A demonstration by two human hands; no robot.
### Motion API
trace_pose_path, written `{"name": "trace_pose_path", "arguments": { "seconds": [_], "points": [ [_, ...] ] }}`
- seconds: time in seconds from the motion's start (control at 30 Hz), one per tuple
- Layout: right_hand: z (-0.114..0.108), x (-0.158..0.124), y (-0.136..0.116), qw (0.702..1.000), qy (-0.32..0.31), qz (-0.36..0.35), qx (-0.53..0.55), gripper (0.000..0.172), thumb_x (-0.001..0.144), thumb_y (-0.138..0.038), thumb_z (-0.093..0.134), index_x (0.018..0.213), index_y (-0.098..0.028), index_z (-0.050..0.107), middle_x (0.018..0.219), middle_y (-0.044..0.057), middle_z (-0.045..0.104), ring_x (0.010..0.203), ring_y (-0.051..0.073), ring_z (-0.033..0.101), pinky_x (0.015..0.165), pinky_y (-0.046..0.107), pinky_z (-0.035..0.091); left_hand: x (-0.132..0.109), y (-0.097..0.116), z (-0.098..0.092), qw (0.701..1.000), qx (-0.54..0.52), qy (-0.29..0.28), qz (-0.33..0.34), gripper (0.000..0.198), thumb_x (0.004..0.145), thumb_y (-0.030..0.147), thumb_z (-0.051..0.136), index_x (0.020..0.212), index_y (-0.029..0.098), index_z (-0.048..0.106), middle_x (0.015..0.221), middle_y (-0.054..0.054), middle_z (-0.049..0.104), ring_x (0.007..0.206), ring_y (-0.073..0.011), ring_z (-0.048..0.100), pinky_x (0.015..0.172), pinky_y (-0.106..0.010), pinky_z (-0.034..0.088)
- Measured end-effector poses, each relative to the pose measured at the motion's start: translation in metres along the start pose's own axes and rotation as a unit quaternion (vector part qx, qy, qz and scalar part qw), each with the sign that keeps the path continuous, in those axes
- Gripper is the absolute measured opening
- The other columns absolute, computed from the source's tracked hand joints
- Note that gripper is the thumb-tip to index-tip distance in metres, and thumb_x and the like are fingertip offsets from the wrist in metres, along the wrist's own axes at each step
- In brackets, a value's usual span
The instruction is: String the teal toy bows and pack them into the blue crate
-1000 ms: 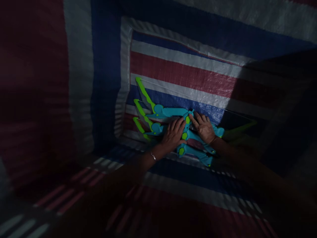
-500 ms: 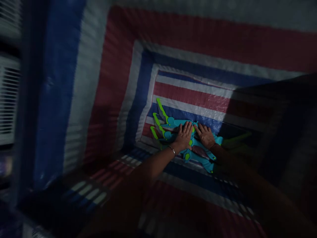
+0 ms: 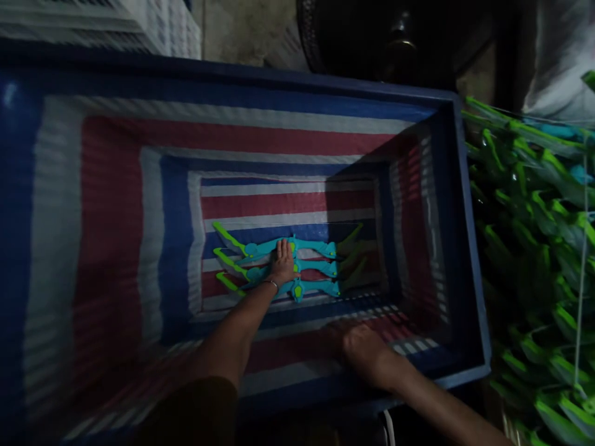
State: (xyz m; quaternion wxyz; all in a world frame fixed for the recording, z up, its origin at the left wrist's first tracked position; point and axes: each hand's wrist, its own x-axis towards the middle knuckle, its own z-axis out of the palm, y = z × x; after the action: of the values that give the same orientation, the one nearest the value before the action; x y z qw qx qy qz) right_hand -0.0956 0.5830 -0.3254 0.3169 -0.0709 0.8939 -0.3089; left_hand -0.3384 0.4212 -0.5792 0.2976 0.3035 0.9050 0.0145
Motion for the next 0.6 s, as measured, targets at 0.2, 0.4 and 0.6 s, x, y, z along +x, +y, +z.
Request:
{"name": "trace_pose_path", "arguments": {
  "seconds": [0.2, 0.4, 0.6],
  "points": [
    [0.013, -0.059, 0.001, 0.969, 0.158, 0.154, 0.111, 0.026, 0.107, -0.013, 0.051, 0.122, -0.018, 0.072, 0.109, 0.01, 0.076, 0.099, 0.022, 0.075, 0.085, 0.028, 0.055, 0.004, -0.004, 0.017, 0.999, -0.016, 0.033, 0.005, 0.133, 0.07, 0.038, 0.089, 0.166, -0.011, 0.01, 0.176, -0.038, 0.0, 0.168, -0.0471, -0.007, 0.138, -0.058, 0.016],
    [0.031, -0.065, -0.013, 0.942, 0.308, 0.129, 0.018, 0.038, 0.102, -0.007, 0.057, 0.139, -0.015, 0.062, 0.117, 0.014, 0.073, 0.103, 0.028, 0.072, 0.097, 0.044, 0.059, 0.001, 0.011, 0.001, 0.999, 0.028, 0.009, -0.028, 0.132, 0.07, 0.038, 0.087, 0.163, -0.016, 0.01, 0.175, -0.04, 0.002, 0.167, -0.0491, -0.002, 0.137, -0.057, 0.018],
    [0.018, -0.093, -0.023, 0.913, 0.392, 0.1, 0.046, 0.033, 0.107, -0.011, 0.047, 0.137, -0.016, 0.059, 0.099, 0.009, 0.07, 0.086, 0.022, 0.065, 0.081, 0.036, 0.055, -0.004, 0.02, -0.012, 0.994, 0.112, -0.017, 0.011, 0.12, 0.072, 0.042, 0.079, 0.154, -0.026, 0.024, 0.168, -0.048, 0.019, 0.166, -0.0507, 0.013, 0.136, -0.057, 0.018]
  ]
}}
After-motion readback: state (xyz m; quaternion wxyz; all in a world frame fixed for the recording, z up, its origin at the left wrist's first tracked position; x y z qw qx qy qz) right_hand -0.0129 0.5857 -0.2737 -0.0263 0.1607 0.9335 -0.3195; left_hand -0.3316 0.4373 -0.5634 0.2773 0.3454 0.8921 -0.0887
